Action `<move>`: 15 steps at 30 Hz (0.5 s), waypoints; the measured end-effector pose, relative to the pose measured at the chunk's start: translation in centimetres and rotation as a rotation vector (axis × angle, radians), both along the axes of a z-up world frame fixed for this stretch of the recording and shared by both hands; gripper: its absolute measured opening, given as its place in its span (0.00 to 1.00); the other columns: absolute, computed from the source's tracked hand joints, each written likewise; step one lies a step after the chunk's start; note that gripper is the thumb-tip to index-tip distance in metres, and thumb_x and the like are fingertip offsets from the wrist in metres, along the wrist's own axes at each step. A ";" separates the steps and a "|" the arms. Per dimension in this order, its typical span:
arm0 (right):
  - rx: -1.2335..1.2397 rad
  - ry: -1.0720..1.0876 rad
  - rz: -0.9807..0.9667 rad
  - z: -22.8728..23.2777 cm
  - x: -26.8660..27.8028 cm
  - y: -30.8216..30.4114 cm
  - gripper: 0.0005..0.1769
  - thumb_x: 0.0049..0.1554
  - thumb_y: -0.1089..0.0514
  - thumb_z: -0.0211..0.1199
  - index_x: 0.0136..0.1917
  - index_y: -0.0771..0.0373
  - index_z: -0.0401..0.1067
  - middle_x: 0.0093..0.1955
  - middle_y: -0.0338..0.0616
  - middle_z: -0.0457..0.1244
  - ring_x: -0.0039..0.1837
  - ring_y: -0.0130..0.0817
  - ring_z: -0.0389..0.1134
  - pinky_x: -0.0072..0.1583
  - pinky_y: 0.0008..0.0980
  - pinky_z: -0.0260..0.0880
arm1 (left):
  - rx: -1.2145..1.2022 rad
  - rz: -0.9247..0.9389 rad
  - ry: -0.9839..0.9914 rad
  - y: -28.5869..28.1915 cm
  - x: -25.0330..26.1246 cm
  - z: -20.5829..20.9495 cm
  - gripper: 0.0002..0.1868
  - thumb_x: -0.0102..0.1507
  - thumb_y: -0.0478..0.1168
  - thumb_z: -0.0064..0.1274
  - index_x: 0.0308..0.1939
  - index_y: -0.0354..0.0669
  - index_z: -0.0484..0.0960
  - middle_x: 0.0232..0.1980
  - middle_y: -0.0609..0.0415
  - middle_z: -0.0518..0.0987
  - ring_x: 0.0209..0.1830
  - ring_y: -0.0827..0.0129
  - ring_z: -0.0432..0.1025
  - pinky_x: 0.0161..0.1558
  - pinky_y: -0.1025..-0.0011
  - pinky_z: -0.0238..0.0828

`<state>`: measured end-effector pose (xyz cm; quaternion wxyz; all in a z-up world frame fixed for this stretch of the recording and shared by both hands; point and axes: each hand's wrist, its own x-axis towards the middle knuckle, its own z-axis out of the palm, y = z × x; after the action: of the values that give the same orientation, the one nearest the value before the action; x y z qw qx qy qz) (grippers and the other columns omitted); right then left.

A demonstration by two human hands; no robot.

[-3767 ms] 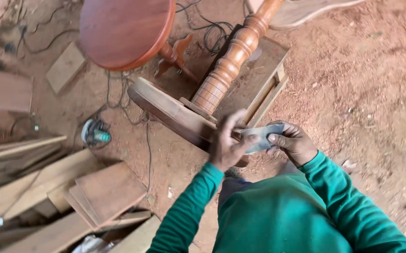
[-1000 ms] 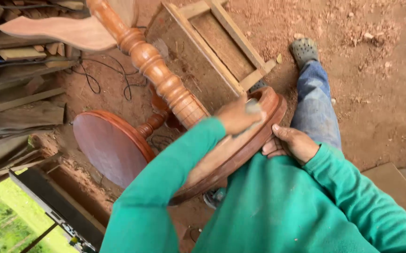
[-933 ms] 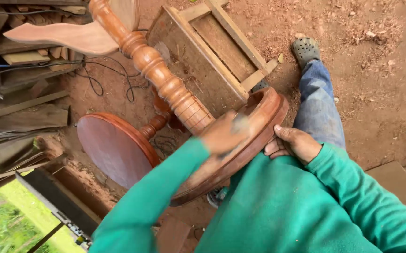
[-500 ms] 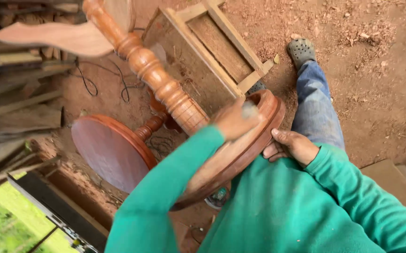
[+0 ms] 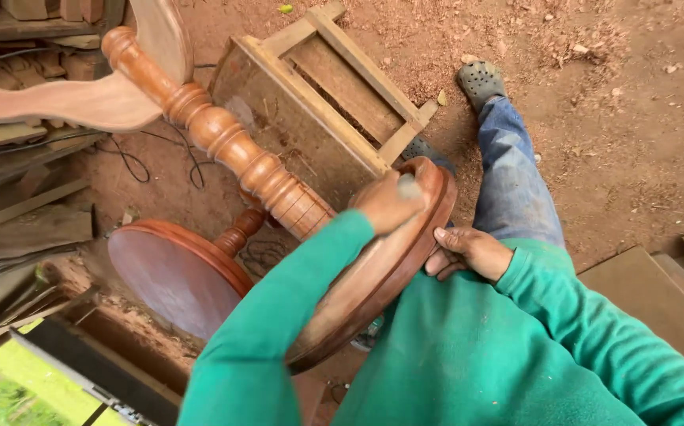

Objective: The person sands a round wooden table base using a sanding block and sandpaper. They work on the curved edges and the underside of the piece, frequently repositioning the object to access different areas.

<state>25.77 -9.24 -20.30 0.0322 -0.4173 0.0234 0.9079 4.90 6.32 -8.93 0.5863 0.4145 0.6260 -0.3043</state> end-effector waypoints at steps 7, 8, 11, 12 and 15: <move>0.003 -0.022 0.015 -0.9 -0.1 -0.6 0.26 0.63 0.45 0.58 0.53 0.74 0.74 0.41 0.71 0.72 0.45 0.56 0.77 0.44 0.53 0.80 | 0.094 0.069 0.017 -1.3 -0.4 -1.1 0.33 0.61 0.55 0.55 0.65 0.44 0.69 0.62 0.38 0.75 0.60 0.42 0.75 0.55 0.50 0.73; -0.007 -0.025 0.003 -0.9 0.0 -0.8 0.26 0.63 0.45 0.59 0.52 0.74 0.74 0.42 0.73 0.71 0.44 0.58 0.77 0.43 0.54 0.80 | 0.035 0.063 0.019 -0.8 0.2 -4.5 0.37 0.58 0.60 0.56 0.64 0.44 0.65 0.63 0.37 0.73 0.63 0.41 0.72 0.59 0.49 0.70; -0.001 -0.042 0.022 0.0 0.2 -0.5 0.26 0.62 0.45 0.60 0.51 0.75 0.74 0.41 0.75 0.71 0.43 0.60 0.77 0.43 0.56 0.80 | -0.012 0.166 0.048 -1.2 1.3 -7.3 0.43 0.56 0.63 0.58 0.65 0.44 0.60 0.67 0.36 0.69 0.69 0.40 0.67 0.67 0.49 0.65; 0.011 -0.063 0.023 0.3 -0.1 -0.2 0.26 0.62 0.45 0.60 0.50 0.76 0.74 0.41 0.76 0.71 0.43 0.61 0.77 0.43 0.56 0.80 | -0.003 0.244 0.068 -1.3 1.3 -7.1 0.44 0.57 0.61 0.58 0.68 0.44 0.59 0.71 0.36 0.66 0.72 0.40 0.65 0.71 0.50 0.62; 0.018 -0.058 0.020 -0.3 0.2 -0.3 0.24 0.62 0.46 0.61 0.50 0.74 0.75 0.40 0.71 0.72 0.42 0.57 0.77 0.43 0.53 0.80 | 0.076 0.347 0.076 0.2 1.0 2.2 0.45 0.56 0.62 0.57 0.73 0.58 0.55 0.72 0.42 0.60 0.71 0.35 0.65 0.69 0.44 0.63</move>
<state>25.96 -9.55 -20.56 0.0274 -0.4431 0.0103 0.8960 5.92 6.56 -6.70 0.5902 0.3101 0.7207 -0.1901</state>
